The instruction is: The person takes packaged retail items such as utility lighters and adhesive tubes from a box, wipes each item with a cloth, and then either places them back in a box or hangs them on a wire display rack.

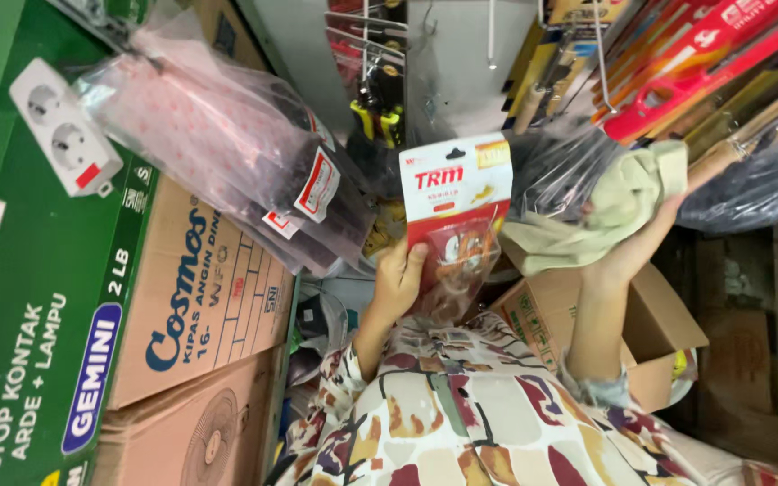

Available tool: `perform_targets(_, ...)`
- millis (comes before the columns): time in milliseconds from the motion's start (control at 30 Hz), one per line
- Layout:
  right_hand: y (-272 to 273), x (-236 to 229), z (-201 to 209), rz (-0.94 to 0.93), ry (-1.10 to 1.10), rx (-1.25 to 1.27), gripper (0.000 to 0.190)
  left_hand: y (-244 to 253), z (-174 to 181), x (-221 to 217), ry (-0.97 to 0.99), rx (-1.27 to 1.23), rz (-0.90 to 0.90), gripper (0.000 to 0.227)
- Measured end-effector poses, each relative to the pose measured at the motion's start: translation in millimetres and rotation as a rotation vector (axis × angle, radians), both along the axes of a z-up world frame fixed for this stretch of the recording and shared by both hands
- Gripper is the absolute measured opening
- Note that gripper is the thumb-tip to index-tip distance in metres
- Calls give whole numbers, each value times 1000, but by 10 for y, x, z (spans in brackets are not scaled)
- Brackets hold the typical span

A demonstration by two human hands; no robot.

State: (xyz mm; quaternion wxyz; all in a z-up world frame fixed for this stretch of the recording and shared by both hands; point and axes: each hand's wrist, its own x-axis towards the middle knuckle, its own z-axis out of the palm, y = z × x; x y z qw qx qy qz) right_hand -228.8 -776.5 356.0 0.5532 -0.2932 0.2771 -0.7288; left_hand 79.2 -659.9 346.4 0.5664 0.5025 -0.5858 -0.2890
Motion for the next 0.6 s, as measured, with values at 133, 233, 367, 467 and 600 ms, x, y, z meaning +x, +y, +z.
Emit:
perform_targets(133,662,792,-9,75,298,-239,70,-142,5,-284,-2,-43,25,34)
perform_targets(233,798,1139,-3,-173,975,-492,61,-145,163,-366,140,-48,-40,37)
perform_targets(367,675,1193,110,-235,1064,-622,67,-223,228,-349,154,-104,-69,38)
perform_targets(467,572,1200,161,-377,1158,-657,65,-244,112,-368,64,46,4,44)
perform_targets(600,505,1109,277,-419,896,-649,61,-259,48,-458,66,-32,96,50)
